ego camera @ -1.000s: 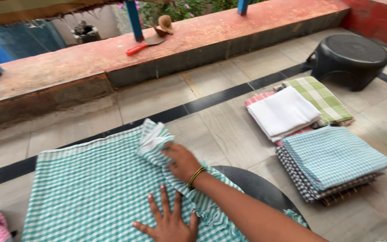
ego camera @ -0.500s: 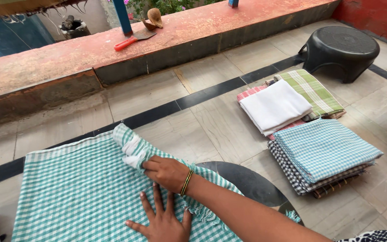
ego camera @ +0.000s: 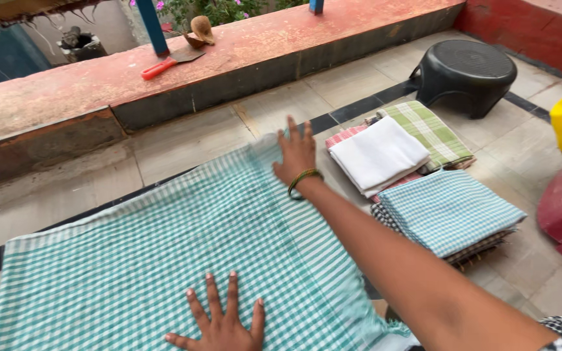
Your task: The person folds a green and white checkered towel by hand on a tiled floor. They smooth the fabric, fold it in half, and then fold it again into a smaller rectangle.
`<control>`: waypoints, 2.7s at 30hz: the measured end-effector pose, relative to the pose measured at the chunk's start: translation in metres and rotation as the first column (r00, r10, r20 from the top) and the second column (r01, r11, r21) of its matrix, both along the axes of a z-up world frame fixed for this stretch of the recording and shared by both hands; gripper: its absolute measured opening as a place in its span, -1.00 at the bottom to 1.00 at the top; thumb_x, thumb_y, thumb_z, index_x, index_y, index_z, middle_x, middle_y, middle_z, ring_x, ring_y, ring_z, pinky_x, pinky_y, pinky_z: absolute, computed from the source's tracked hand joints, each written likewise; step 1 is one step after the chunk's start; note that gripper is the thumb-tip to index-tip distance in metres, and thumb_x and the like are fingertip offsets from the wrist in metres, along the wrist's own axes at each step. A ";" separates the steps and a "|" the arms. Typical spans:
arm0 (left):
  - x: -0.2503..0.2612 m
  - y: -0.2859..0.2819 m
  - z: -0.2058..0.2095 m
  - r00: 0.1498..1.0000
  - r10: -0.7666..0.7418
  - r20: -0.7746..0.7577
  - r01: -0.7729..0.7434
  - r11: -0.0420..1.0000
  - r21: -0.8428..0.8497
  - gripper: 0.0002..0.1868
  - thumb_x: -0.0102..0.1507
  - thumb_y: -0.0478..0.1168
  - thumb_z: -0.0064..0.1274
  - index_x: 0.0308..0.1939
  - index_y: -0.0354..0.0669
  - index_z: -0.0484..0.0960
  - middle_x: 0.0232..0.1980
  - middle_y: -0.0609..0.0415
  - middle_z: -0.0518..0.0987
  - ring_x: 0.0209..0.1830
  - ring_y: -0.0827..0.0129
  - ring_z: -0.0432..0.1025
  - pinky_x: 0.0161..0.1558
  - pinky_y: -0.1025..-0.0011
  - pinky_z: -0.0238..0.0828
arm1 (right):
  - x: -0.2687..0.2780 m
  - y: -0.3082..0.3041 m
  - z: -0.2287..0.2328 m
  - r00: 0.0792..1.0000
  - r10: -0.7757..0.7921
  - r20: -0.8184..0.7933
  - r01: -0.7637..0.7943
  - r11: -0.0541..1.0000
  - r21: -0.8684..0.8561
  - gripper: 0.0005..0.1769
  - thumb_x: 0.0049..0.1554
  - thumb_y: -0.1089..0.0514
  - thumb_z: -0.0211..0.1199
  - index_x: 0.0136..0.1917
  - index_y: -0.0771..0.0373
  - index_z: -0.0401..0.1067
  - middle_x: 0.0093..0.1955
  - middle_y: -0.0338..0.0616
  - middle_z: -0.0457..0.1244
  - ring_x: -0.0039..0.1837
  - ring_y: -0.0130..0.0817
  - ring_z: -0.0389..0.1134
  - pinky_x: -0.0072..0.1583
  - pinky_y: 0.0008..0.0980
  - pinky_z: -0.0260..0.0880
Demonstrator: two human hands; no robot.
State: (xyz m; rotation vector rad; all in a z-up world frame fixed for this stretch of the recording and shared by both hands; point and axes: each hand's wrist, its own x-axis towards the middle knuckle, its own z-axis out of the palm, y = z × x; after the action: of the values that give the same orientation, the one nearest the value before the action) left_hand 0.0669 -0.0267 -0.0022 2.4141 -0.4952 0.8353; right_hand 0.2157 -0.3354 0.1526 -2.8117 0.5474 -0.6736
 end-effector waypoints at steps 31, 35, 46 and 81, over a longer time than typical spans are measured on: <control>-0.019 0.010 0.041 0.955 0.051 -0.293 0.025 0.967 0.252 -0.22 0.25 0.46 -0.41 0.53 0.47 0.08 0.68 0.19 -0.17 0.67 -0.02 -0.43 0.24 -0.64 -0.83 | -0.180 0.141 -0.093 0.893 0.252 -0.373 -0.278 0.960 -0.019 -0.17 0.23 -0.54 -0.23 0.68 -0.35 -0.20 0.76 -0.28 -0.40 0.73 -0.06 -0.51 0.55 0.35 -0.58; -0.023 0.012 0.050 0.929 0.050 -0.367 0.050 0.965 0.258 -0.22 0.28 0.47 -0.41 0.55 0.44 0.07 0.70 0.17 -0.19 0.67 -0.02 -0.47 0.26 -0.61 -0.85 | -0.176 0.098 -0.087 0.854 0.167 -0.492 -0.228 0.972 -0.066 -0.12 0.16 -0.59 -0.32 0.66 -0.37 -0.22 0.75 -0.33 -0.41 0.72 -0.08 -0.46 0.56 0.26 -0.55; -0.025 0.013 0.057 0.854 0.075 -0.515 0.093 0.952 0.291 -0.20 0.32 0.49 -0.48 0.60 0.47 0.02 0.73 0.24 -0.28 0.68 0.08 -0.55 0.31 -0.59 -0.86 | -0.187 0.066 -0.095 0.932 0.107 -0.346 -0.138 0.988 -0.066 -0.19 0.28 -0.54 -0.31 0.70 -0.33 -0.15 0.77 -0.30 -0.36 0.74 -0.13 -0.48 0.62 0.16 -0.58; -0.106 0.073 0.098 0.532 0.237 -0.813 0.381 0.790 0.480 -0.02 0.10 0.32 0.22 0.54 0.67 0.06 0.73 0.28 -0.30 0.71 0.03 -0.42 0.49 -0.32 -0.19 | -0.323 0.144 -0.034 0.494 0.218 -0.842 -0.122 0.976 0.181 0.03 0.09 -0.45 0.16 0.63 -0.62 -0.38 0.76 -0.45 -0.65 0.74 -0.01 -0.66 0.49 0.63 -0.32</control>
State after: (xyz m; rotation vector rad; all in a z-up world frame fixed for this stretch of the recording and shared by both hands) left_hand -0.0390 0.0458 0.0960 2.9394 -0.4924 -0.7674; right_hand -0.1068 -0.1915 0.1190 -2.8582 0.3814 0.8806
